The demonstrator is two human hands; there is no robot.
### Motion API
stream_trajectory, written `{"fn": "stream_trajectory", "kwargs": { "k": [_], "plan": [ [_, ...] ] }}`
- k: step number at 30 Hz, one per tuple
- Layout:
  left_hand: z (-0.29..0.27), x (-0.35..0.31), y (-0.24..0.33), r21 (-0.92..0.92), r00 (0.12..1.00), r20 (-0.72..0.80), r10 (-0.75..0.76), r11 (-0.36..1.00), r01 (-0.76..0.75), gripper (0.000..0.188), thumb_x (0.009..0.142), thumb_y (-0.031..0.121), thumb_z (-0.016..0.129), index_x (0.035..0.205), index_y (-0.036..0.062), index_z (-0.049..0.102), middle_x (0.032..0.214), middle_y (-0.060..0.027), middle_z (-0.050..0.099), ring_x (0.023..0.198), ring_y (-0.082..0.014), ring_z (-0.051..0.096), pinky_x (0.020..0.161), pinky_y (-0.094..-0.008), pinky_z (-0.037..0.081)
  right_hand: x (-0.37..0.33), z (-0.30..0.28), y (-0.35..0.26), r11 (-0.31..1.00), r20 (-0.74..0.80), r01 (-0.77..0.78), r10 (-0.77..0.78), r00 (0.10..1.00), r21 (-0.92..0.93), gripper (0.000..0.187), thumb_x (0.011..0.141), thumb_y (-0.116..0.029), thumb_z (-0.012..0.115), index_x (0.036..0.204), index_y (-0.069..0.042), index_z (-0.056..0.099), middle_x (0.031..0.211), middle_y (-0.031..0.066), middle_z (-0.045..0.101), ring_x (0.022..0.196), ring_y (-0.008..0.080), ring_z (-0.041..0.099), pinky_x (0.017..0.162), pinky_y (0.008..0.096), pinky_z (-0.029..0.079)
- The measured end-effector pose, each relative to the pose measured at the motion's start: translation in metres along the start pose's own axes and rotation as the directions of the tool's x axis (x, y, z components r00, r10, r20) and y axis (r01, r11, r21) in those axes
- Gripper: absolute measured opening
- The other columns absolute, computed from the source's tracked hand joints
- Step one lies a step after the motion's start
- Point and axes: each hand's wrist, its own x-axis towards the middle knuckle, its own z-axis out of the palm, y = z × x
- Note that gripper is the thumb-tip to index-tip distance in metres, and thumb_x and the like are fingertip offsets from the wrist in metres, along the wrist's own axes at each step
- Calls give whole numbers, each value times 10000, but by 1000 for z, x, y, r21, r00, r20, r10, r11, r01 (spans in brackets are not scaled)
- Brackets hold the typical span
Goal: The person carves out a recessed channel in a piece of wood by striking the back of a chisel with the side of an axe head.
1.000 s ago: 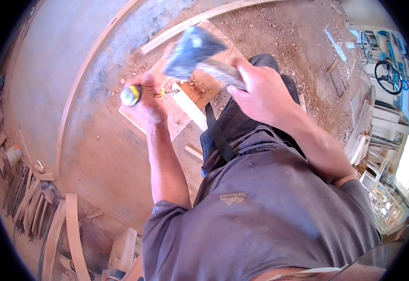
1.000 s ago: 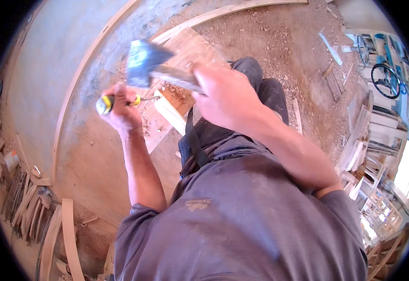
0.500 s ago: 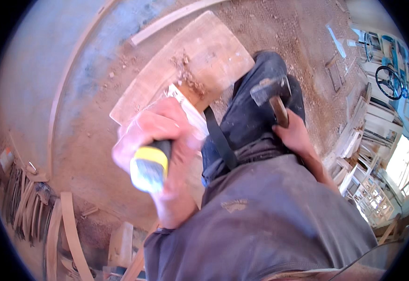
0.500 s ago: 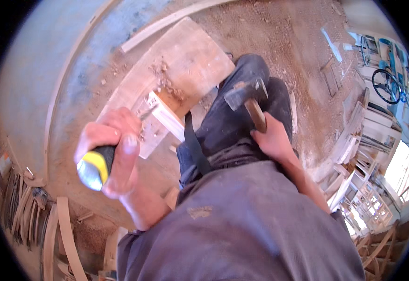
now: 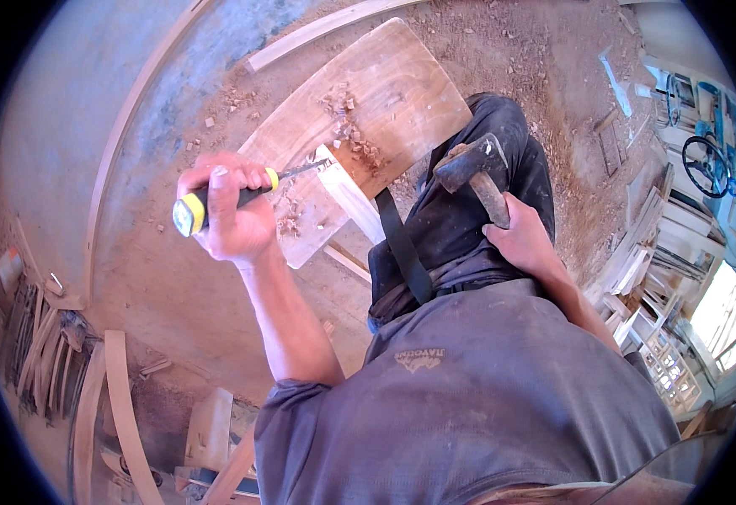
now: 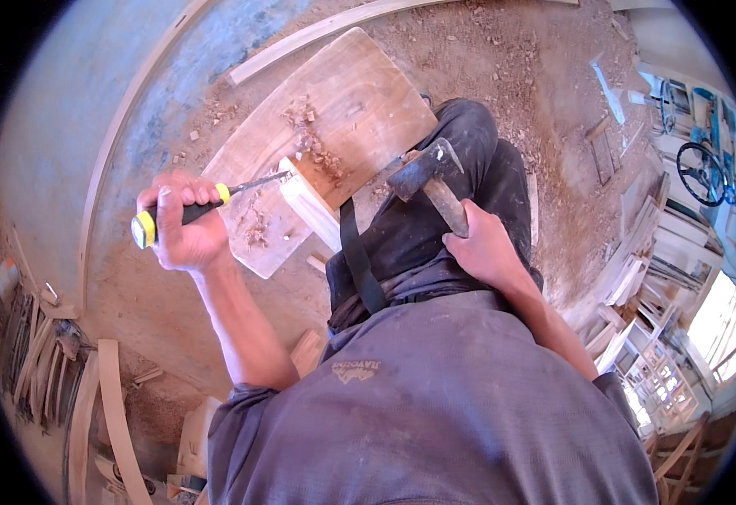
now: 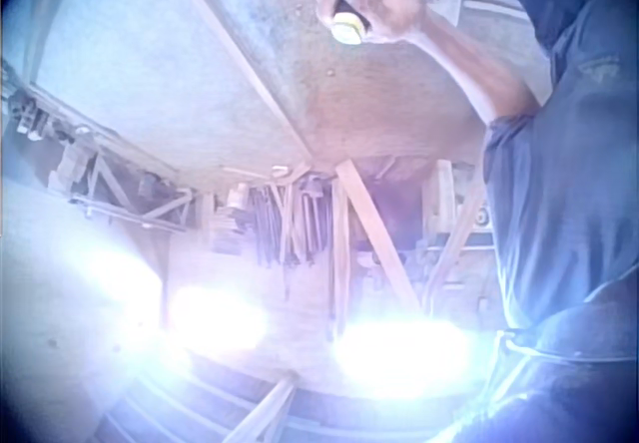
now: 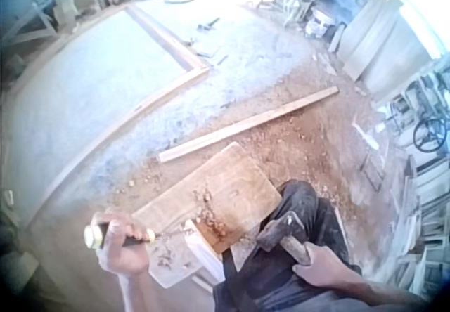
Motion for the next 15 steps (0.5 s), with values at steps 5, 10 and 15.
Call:
{"fn": "stream_trajectory", "kwargs": {
  "k": [5,10,15],
  "plan": [
    [7,-1,3,53,998,57,6,999,-9,52,922,64,622,884,46,589,710,-96,551,589,-186,505,535,-320,474,-3,-1,-3,999,-7,16,-16,1000,30,407,815,-156,704,1151,44,589,992,327,667,1015,482,653,875,474,509],
    [23,-6,4,45,999,35,-2,999,0,109,851,14,662,816,1,559,690,-131,587,583,-179,544,520,-319,474,-6,0,-1,1000,25,-10,10,1000,-1,414,817,-156,703,1165,38,592,998,326,671,1023,484,651,880,483,510],
    [37,-6,0,289,991,129,-34,957,-5,42,854,-29,610,824,-5,595,710,-124,604,590,-159,548,533,-307,464,-8,0,-3,997,-4,73,-73,997,-19,389,823,-158,703,1146,33,601,980,315,676,1010,476,657,868,480,512]
  ]
}}
